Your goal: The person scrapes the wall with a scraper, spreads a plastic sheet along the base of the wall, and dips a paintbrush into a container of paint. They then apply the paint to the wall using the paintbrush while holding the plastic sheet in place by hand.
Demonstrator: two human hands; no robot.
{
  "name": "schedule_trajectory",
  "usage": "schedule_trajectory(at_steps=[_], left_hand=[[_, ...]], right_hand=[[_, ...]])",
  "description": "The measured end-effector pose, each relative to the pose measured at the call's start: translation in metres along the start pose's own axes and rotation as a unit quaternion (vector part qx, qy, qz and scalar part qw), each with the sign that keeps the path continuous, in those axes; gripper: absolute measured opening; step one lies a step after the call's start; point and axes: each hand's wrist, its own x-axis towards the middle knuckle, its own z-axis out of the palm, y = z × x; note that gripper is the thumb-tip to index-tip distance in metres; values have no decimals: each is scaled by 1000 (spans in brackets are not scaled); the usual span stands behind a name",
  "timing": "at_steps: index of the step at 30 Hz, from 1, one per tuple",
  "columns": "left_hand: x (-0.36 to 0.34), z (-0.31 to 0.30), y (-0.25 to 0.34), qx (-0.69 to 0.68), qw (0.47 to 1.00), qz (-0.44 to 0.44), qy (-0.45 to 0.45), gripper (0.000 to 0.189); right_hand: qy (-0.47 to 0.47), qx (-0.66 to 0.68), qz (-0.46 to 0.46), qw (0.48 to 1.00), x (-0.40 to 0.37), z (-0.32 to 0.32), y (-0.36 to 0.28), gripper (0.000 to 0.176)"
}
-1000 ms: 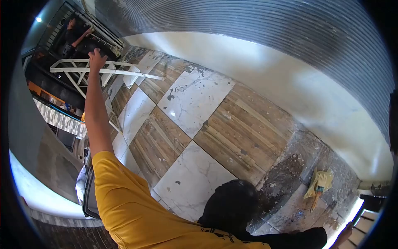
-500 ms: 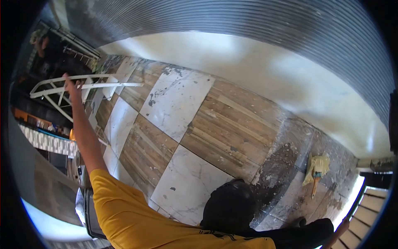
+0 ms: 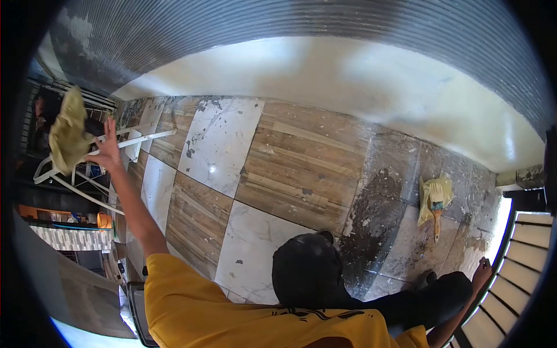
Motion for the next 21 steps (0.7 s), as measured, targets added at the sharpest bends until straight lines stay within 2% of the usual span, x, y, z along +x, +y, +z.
schedule_trajectory(at_steps=[1, 3, 4, 5, 6, 7, 9, 10, 11, 12, 13, 14, 15, 16, 17, 18, 19, 20, 21], left_hand=[[2, -24, -5, 1, 1000, -1, 2, 114], [3, -113, -12, -195, 974, -116, 16, 108], [-11, -143, -29, -42, 997, -55, 31, 90], [-26, -162, -38, 113, 993, 8, 46, 73], [-36, -165, -30, 117, 992, 11, 54, 73], [-81, -161, -35, 134, 990, 6, 49, 73], [-180, -125, -64, 159, 987, -12, 34, 72], [-236, -111, -66, 168, 985, -22, 23, 71], [-300, -86, -73, 179, 983, -33, 13, 70], [-336, -67, -103, 193, 980, -45, 6, 70], [-362, -49, -127, 204, 977, -62, -2, 69], [-374, -38, -146, 209, 974, -86, -12, 69], [-379, -27, -176, 207, 971, -114, -26, 68], [-379, -13, -217, 199, 968, -146, -45, 68], [-378, 4, -263, 186, 964, -178, -68, 67], [-378, 25, -312, 172, 958, -209, -94, 66], [-379, 50, -361, 158, 951, -236, -122, 66], [-380, 79, -409, 145, 943, -257, -152, 65], [-384, 108, -451, 135, 935, -275, -181, 65]], right_hand=[[-35, -28, 9, 999, -3, -3, -7, 36], [-78, -63, 14, 995, -6, -6, -4, 36], [-45, -27, 13, 999, -12, -8, 5, 35], [-12, 10, 9, 1000, -15, -8, 12, 33], [33, 50, -12, 998, -12, 5, 50, 33], [-60, -21, 14, 998, -8, -16, 47, 33], [12, 8, 0, 1000, -3, -7, 93, 33], [15, 4, 0, 1000, 1, -11, 81, 33], [69, 61, -33, 995, 10, -12, 57, 32], [120, 115, -69, 984, 23, -17, 31, 31], [38, 77, -98, 991, 37, -37, -17, 30], [-74, 176, -31, 981, 64, -32, -26, 29], [32, 285, -81, 955, 49, -22, -118, 26], [-116, 222, -85, 964, 43, -55, -215, 25], [-129, 391, -37, 910, 26, -41, -275, 27], [-239, 401, -184, 865, 10, -49, -339, 35], [-311, 340, -250, 852, -5, -64, -402, 49], [-356, 304, -296, 832, -17, -88, -457, 70], [-319, 405, -317, 796, -34, -84, -473, 99]])
